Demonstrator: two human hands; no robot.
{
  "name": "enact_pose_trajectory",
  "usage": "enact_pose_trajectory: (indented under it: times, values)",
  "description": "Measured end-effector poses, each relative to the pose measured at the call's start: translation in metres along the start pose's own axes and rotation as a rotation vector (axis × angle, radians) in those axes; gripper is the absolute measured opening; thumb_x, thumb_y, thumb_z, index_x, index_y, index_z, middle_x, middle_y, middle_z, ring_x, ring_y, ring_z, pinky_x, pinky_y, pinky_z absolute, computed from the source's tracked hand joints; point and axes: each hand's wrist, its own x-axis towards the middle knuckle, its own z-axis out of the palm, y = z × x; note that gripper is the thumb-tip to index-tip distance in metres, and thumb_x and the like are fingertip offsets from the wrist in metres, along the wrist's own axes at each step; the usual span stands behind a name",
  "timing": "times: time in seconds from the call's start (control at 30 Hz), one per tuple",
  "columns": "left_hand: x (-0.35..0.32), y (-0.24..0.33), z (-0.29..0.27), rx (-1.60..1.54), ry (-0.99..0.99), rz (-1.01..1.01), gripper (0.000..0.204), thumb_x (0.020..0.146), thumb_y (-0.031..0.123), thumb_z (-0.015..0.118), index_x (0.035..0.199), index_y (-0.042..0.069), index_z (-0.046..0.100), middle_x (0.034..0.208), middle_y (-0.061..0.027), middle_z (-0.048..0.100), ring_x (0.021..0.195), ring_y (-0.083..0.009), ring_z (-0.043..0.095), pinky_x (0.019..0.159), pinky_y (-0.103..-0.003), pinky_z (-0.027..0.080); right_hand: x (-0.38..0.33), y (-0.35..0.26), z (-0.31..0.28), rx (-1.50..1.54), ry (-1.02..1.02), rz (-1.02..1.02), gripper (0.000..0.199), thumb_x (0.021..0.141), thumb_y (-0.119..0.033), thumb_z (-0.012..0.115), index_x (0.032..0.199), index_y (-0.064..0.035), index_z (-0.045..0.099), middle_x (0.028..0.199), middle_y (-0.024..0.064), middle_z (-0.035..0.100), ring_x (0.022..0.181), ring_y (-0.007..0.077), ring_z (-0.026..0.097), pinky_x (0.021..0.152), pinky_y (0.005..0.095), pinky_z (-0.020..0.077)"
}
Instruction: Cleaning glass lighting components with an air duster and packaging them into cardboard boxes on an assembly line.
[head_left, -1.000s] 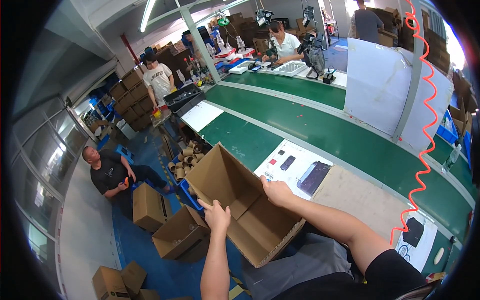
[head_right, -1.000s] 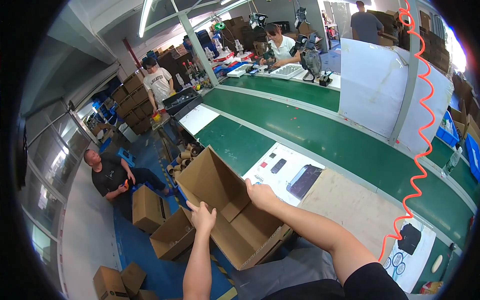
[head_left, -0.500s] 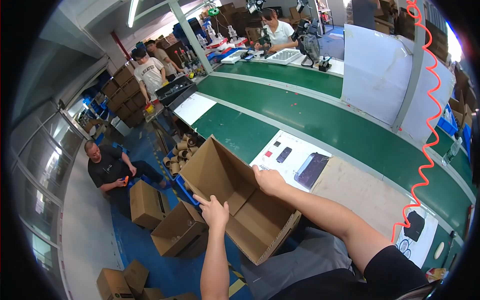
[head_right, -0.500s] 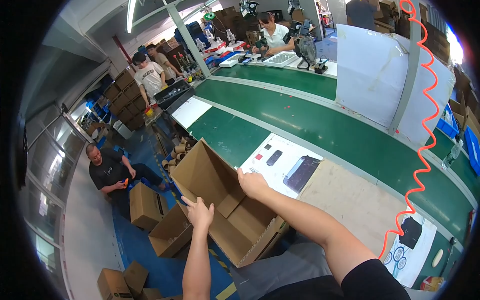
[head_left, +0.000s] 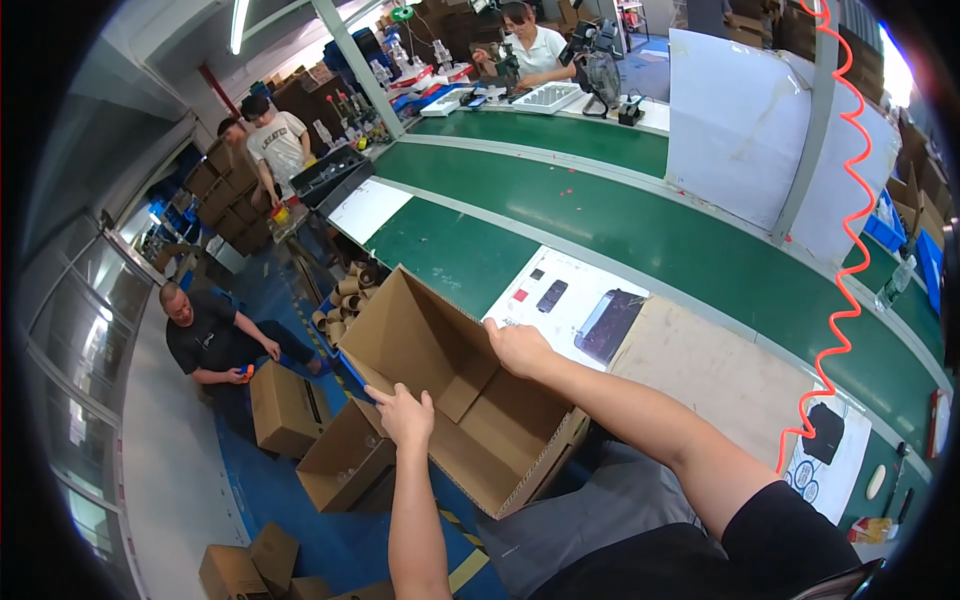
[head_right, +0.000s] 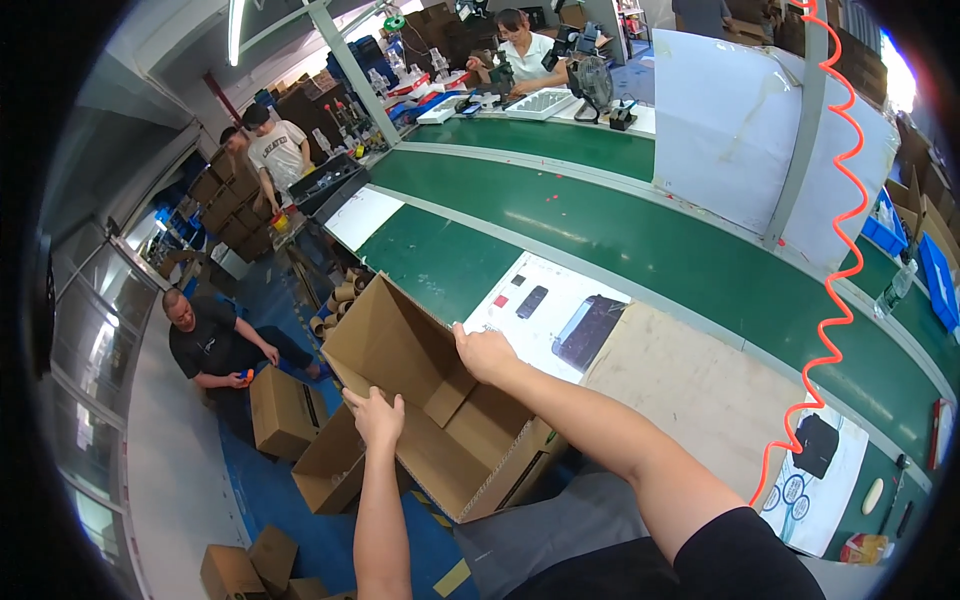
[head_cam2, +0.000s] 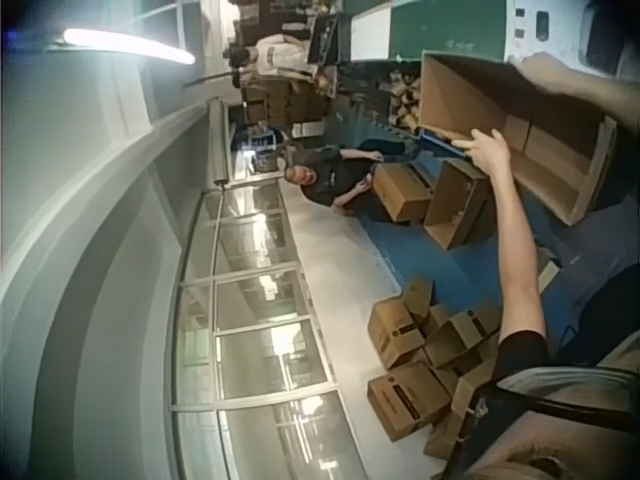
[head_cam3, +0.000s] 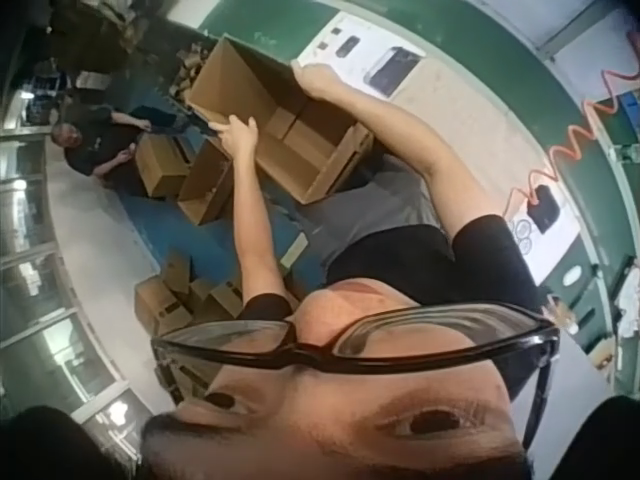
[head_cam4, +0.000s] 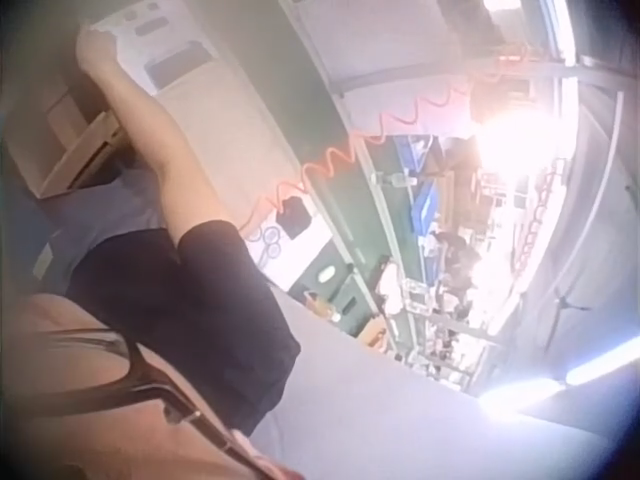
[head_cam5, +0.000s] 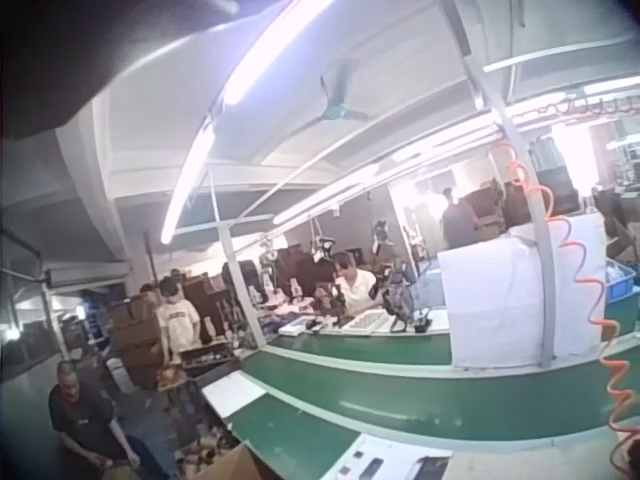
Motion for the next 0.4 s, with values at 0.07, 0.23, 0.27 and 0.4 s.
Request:
enact_pose_trajectory:
  times: [0.07, 0.23, 0.27, 0.4]
  values:
    - [-0.002, -0.002, -0.002, -0.035, 0.001, -0.006, 0.047, 0.083, 0.029, 0.067, 0.117, 0.0, 0.053, 0.144, -0.0407, 0.017, 0.112, -0.0462, 0.054, 0.091, -0.046, 0.05, -0.002, -0.001, -0.001, -0.021, -0.025, 0.011, 0.042, 0.08, -0.005, 0.054, 0.12, 0.0061, 0.046, 0.071, 0.0177, 0.067, 0.066, 0.0336, 0.068, 0.058, 0.0428, 0.0526]
    - [-0.008, -0.006, -0.003, -0.213, 0.098, -0.081, 0.068, 0.084, 0.027, 0.064, 0.14, 0.007, 0.031, 0.146, -0.0335, 0.02, 0.111, -0.0448, 0.055, 0.092, -0.048, 0.048, -0.013, 0.001, 0.003, -0.012, -0.005, 0.013, 0.035, 0.085, -0.013, 0.054, 0.114, 0.003, 0.044, 0.071, 0.0185, 0.067, 0.067, 0.0366, 0.067, 0.059, 0.0451, 0.0527]
    - [-0.008, -0.011, 0.004, -0.213, 0.106, -0.084, 0.068, 0.084, 0.027, 0.064, 0.14, 0.007, 0.031, 0.146, -0.0335, 0.02, 0.111, -0.0448, 0.055, 0.092, -0.048, 0.048, -0.014, 0.001, 0.003, 0.021, 0.003, 0.013, 0.031, 0.09, -0.021, 0.056, 0.108, 0.0005, 0.043, 0.071, 0.0196, 0.066, 0.067, 0.0389, 0.066, 0.06, 0.0468, 0.0528]
    - [-0.014, -0.017, 0.004, -0.43, 0.13, -0.12, 0.083, 0.082, 0.028, 0.065, 0.149, 0.015, 0.018, 0.154, -0.024, 0.013, 0.126, -0.0466, 0.043, 0.101, -0.049, 0.041, -0.025, 0.002, -0.009, 0.069, 0.01, 0.01, 0.042, 0.093, -0.037, 0.057, 0.11, -0.0014, 0.044, 0.089, 0.0247, 0.066, 0.08, 0.0388, 0.067, 0.068, 0.0459, 0.0534]
